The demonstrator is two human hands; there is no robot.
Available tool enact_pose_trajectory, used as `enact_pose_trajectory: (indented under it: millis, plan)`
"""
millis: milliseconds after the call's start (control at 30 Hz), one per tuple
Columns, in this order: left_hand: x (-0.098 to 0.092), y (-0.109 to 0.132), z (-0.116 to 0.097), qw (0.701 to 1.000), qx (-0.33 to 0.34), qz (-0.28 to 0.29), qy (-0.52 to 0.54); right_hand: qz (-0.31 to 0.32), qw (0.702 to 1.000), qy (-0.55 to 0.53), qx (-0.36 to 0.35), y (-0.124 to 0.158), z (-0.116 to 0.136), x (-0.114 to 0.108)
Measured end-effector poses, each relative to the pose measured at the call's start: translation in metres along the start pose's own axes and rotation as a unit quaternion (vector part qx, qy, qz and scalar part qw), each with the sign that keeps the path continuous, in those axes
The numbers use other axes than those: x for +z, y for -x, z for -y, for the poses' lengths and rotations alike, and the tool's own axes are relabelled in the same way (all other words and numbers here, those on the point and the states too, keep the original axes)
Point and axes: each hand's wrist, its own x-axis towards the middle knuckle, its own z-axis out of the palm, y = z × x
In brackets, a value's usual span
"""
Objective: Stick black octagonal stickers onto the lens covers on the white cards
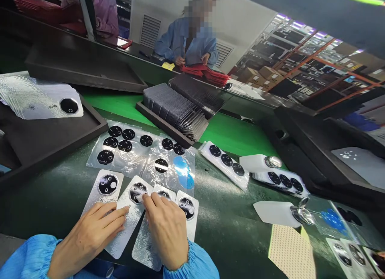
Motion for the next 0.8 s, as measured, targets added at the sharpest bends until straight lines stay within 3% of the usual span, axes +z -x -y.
enact_pose_trajectory:
  millis: [800]
  plan:
    - [-0.0017,0.0,-0.0001,1.0,-0.009,0.016,0.001,0.037,0.999,0.006,-0.03,-0.0055,-0.008,-0.0058]
